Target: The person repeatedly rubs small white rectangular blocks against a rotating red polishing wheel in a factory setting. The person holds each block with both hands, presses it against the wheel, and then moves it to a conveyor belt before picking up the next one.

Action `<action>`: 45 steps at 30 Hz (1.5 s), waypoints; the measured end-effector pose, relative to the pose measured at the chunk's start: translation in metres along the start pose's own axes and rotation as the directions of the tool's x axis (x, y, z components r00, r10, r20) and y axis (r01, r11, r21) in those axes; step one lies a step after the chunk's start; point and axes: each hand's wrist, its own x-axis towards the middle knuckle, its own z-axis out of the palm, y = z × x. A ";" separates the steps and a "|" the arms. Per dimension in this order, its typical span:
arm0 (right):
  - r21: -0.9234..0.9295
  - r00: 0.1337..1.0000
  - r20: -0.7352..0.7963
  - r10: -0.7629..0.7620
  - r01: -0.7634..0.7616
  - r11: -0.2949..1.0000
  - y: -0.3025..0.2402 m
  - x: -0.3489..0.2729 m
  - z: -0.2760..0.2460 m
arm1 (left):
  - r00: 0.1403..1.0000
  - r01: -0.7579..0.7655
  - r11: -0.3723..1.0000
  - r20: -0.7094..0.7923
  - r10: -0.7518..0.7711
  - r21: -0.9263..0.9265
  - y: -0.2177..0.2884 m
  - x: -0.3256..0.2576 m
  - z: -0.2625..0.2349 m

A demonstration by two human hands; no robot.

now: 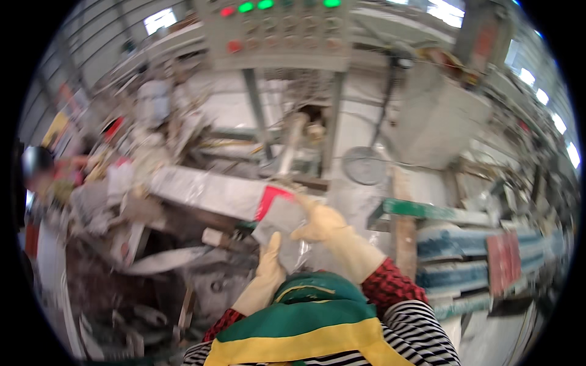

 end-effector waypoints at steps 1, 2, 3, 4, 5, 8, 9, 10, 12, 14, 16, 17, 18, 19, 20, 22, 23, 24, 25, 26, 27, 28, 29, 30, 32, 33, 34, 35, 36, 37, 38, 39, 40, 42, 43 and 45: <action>0.055 0.999 -0.028 0.023 -0.021 0.998 0.006 0.007 -0.002 | 0.998 -0.059 0.998 -0.034 0.059 0.009 0.000 -0.002 -0.007; 0.273 0.999 -0.030 0.030 -0.020 0.962 0.022 0.020 0.005 | 0.993 -0.109 0.994 -0.051 0.110 0.017 0.000 0.003 -0.013; 0.473 0.998 -0.031 0.063 -0.041 0.880 0.050 0.036 0.019 | 0.988 -0.140 0.990 -0.055 0.142 0.026 0.000 0.009 -0.016; 0.654 0.995 -0.008 0.104 -0.073 0.753 0.068 0.050 0.035 | 0.984 -0.175 0.985 -0.036 0.174 -0.012 -0.001 0.006 -0.020; 0.784 0.991 0.009 0.132 -0.089 0.615 0.076 0.056 0.044 | 0.982 -0.177 0.983 -0.078 0.173 -0.050 0.000 0.000 -0.021; 0.969 0.983 0.074 0.169 -0.112 0.222 0.116 0.082 0.076 | 0.972 -0.188 0.974 -0.165 0.167 -0.124 0.001 -0.014 -0.028; 0.951 0.967 0.145 0.210 -0.194 0.239 0.114 0.084 0.080 | 0.967 -0.190 0.973 -0.194 0.163 -0.133 0.001 -0.018 -0.032; 0.927 0.945 0.211 0.252 -0.275 0.254 0.110 0.086 0.087 | 0.962 -0.192 0.971 -0.222 0.158 -0.142 0.003 -0.023 -0.036; 0.881 0.915 0.282 0.289 -0.366 0.301 0.107 0.093 0.102 | 0.942 -0.235 0.965 -0.274 0.196 -0.116 -0.001 -0.029 -0.041; 0.840 0.910 0.313 0.271 -0.398 0.369 0.112 0.110 0.136 | 0.924 -0.258 0.955 -0.327 0.199 -0.147 -0.003 -0.035 -0.047; 0.899 0.938 0.242 0.248 -0.313 0.307 0.090 0.114 0.147 | 0.909 -0.281 0.943 -0.365 0.203 -0.176 -0.006 -0.038 -0.054; 0.923 0.952 0.210 0.223 -0.269 0.277 0.075 0.117 0.153 | 0.895 -0.305 0.934 -0.391 0.214 -0.185 -0.007 -0.042 -0.057; 0.952 0.976 0.132 0.175 -0.174 0.251 0.072 0.125 0.163 | 0.886 -0.316 0.929 -0.409 0.216 -0.194 -0.007 -0.042 -0.060; 0.961 0.981 0.070 0.179 -0.115 0.250 0.071 0.135 0.174 | 0.878 -0.326 0.923 -0.426 0.217 -0.203 -0.006 -0.043 -0.062; 0.967 0.982 0.006 0.191 -0.054 0.248 0.077 0.147 0.192 | 0.876 -0.331 0.924 -0.426 0.226 -0.191 -0.006 -0.042 -0.067; 0.906 0.961 -0.002 0.276 -0.115 0.408 0.069 0.154 0.200 | 0.866 -0.351 0.920 -0.434 0.248 -0.174 -0.008 -0.043 -0.079; 0.908 0.962 -0.036 0.270 -0.082 0.411 0.075 0.160 0.210 | 0.863 -0.351 0.919 -0.442 0.243 -0.179 -0.006 -0.044 -0.081; 0.909 0.961 -0.074 0.266 -0.045 0.415 0.087 0.173 0.227 | 0.863 -0.348 0.919 -0.446 0.237 -0.185 -0.003 -0.043 -0.082; 0.906 0.961 -0.107 0.256 -0.012 0.422 0.092 0.181 0.239 | 0.859 -0.351 0.916 -0.455 0.233 -0.193 0.000 -0.043 -0.084; 0.917 0.969 -0.079 0.233 -0.021 0.399 0.088 0.180 0.241 | 0.857 -0.355 0.912 -0.462 0.229 -0.206 0.003 -0.046 -0.085; 0.926 0.975 -0.057 0.214 -0.029 0.376 0.084 0.176 0.234 | 0.859 -0.352 0.910 -0.462 0.222 -0.219 0.006 -0.048 -0.082; 0.935 0.980 -0.034 0.195 -0.038 0.354 0.079 0.173 0.228 | 0.860 -0.350 0.908 -0.463 0.214 -0.231 0.009 -0.049 -0.081; 0.920 0.985 -0.016 0.174 -0.054 0.388 0.077 0.170 0.225 | 0.858 -0.348 0.905 -0.472 0.202 -0.246 0.009 -0.049 -0.082; 0.903 0.988 0.004 0.153 -0.069 0.423 0.075 0.168 0.220 | 0.856 -0.346 0.901 -0.481 0.190 -0.261 0.010 -0.050 -0.084; 0.811 0.991 0.040 0.127 -0.107 0.575 0.080 0.168 0.219 | 0.858 -0.342 0.898 -0.481 0.179 -0.276 0.010 -0.051 -0.089; 0.722 0.991 0.055 0.124 -0.126 0.681 0.087 0.171 0.221 | 0.862 -0.340 0.899 -0.473 0.181 -0.276 0.009 -0.051 -0.094; 0.631 0.989 0.076 0.127 -0.146 0.762 0.092 0.175 0.224 | 0.867 -0.338 0.900 -0.464 0.183 -0.276 0.009 -0.051 -0.097; 0.531 0.987 0.099 0.127 -0.160 0.832 0.096 0.178 0.228 | 0.860 -0.348 0.901 -0.471 0.197 -0.258 0.009 -0.052 -0.098; 0.439 0.983 0.126 0.133 -0.176 0.881 0.100 0.183 0.231 | 0.853 -0.357 0.902 -0.477 0.211 -0.241 0.009 -0.053 -0.099; 0.380 0.980 0.134 0.148 -0.189 0.905 0.103 0.187 0.236 | 0.847 -0.366 0.904 -0.482 0.224 -0.223 0.008 -0.053 -0.099; 0.322 0.976 0.142 0.164 -0.202 0.925 0.104 0.191 0.239 | 0.835 -0.370 0.905 -0.502 0.225 -0.211 0.011 -0.054 -0.095; 0.304 0.974 0.131 0.185 -0.217 0.928 0.105 0.194 0.242 | 0.824 -0.373 0.906 -0.520 0.224 -0.200 0.013 -0.055 -0.087; 0.309 0.975 0.122 0.184 -0.214 0.927 0.107 0.195 0.246 | 0.814 -0.374 0.908 -0.537 0.224 -0.188 0.015 -0.056 -0.083; 0.344 0.982 0.092 0.166 -0.188 0.920 0.140 0.213 0.275 | 0.857 -0.334 0.924 -0.468 0.215 -0.186 0.017 -0.057 -0.083; 0.374 0.982 0.121 0.148 -0.183 0.909 0.140 0.214 0.281 | 0.867 -0.329 0.925 -0.448 0.216 -0.190 0.017 -0.059 -0.088; 0.443 0.970 0.206 0.126 -0.207 0.872 0.115 0.198 0.259 | 0.892 -0.299 0.918 -0.418 0.172 -0.259 0.015 -0.063 -0.095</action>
